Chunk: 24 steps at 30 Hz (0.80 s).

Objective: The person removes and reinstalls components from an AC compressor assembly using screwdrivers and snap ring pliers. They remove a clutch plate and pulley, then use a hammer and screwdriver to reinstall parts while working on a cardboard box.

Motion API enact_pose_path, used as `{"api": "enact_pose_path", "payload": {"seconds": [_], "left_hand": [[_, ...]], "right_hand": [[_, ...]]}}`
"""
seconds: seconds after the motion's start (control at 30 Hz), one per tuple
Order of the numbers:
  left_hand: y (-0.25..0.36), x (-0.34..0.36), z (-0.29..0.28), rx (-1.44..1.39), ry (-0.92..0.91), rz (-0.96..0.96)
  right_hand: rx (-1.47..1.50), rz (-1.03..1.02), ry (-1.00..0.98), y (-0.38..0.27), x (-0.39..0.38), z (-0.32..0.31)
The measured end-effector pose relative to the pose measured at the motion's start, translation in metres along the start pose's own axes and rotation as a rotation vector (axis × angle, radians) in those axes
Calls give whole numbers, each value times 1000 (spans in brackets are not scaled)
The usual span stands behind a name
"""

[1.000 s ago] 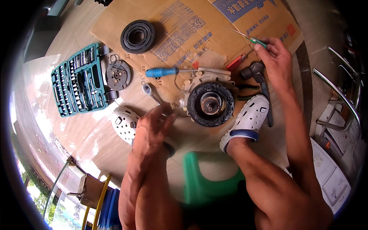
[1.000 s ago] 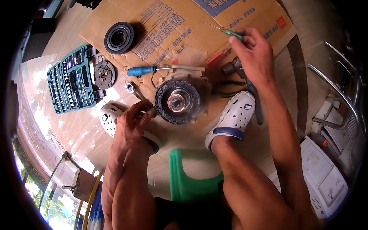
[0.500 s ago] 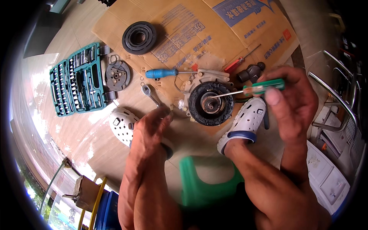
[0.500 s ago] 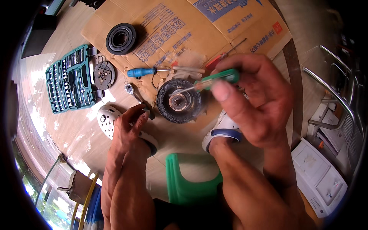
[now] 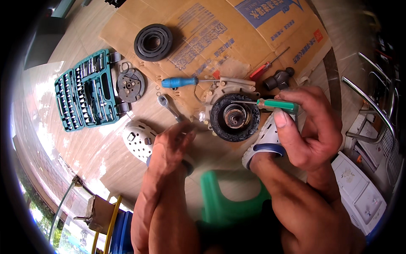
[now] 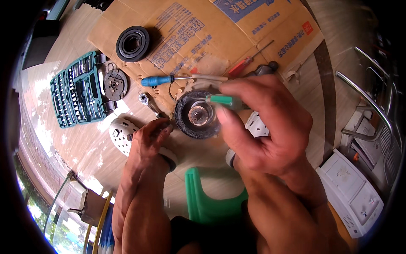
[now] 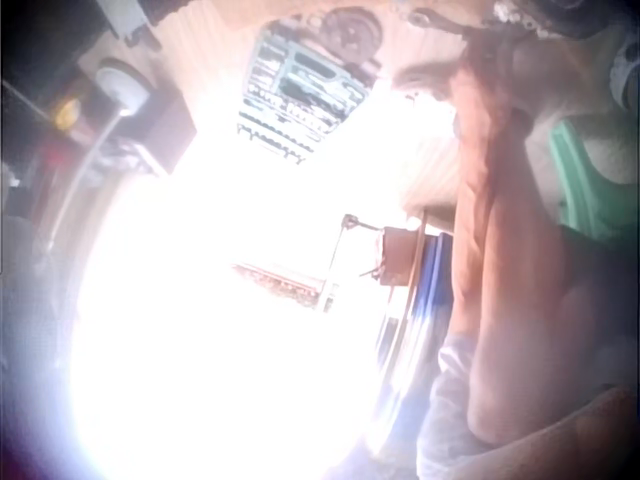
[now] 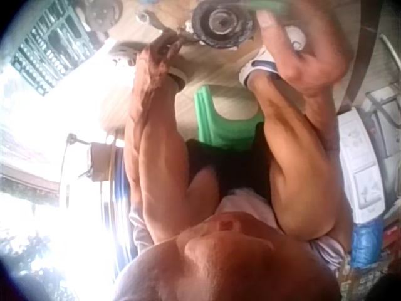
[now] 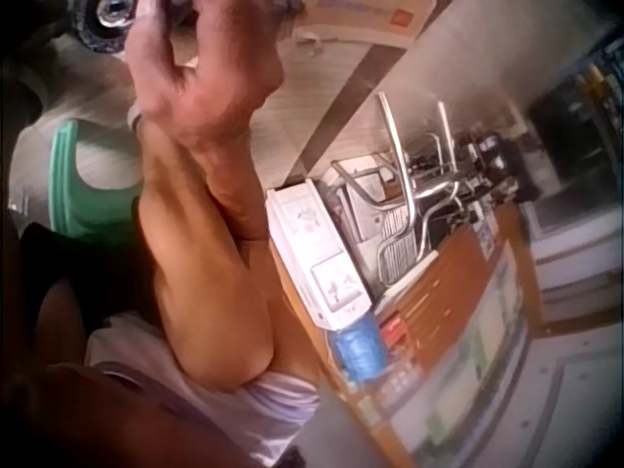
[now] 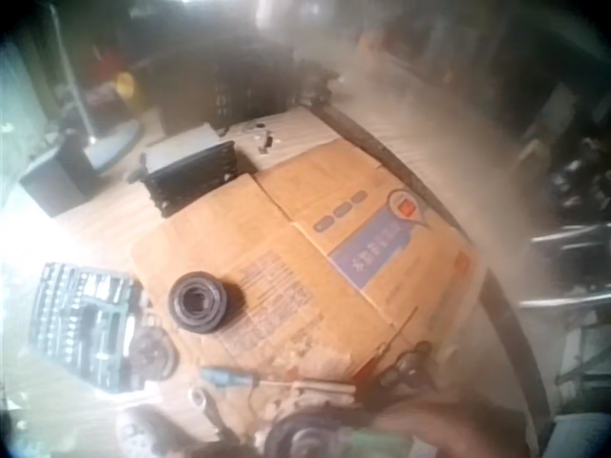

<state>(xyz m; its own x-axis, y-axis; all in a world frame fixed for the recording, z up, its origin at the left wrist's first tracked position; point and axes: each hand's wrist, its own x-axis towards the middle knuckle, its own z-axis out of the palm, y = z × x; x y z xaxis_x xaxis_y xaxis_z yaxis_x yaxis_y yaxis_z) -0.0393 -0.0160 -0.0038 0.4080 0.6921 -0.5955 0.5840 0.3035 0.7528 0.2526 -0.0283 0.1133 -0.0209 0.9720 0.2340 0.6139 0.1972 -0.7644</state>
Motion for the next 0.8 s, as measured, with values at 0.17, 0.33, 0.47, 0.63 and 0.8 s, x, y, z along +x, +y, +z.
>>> {"api": "enact_pose_path", "payload": {"seconds": [0.17, 0.33, 0.47, 0.63, 0.8], "left_hand": [[-7, -2, -1, -18, 14, -9], [-3, -2, -2, -10, 20, -22], [-5, -2, -2, -7, 18, -15], [-4, -2, -1, 0, 31, 4], [-2, -1, 1, -32, 33, -12]], "right_hand": [[-74, -41, -7, -6, 2, 1], [-89, -68, 76, -6, 3, 10], [-170, -52, 44, 2, 2, 15], [-153, -29, -25, 6, 1, 15], [-146, -8, -23, 5, -2, 16]]}}
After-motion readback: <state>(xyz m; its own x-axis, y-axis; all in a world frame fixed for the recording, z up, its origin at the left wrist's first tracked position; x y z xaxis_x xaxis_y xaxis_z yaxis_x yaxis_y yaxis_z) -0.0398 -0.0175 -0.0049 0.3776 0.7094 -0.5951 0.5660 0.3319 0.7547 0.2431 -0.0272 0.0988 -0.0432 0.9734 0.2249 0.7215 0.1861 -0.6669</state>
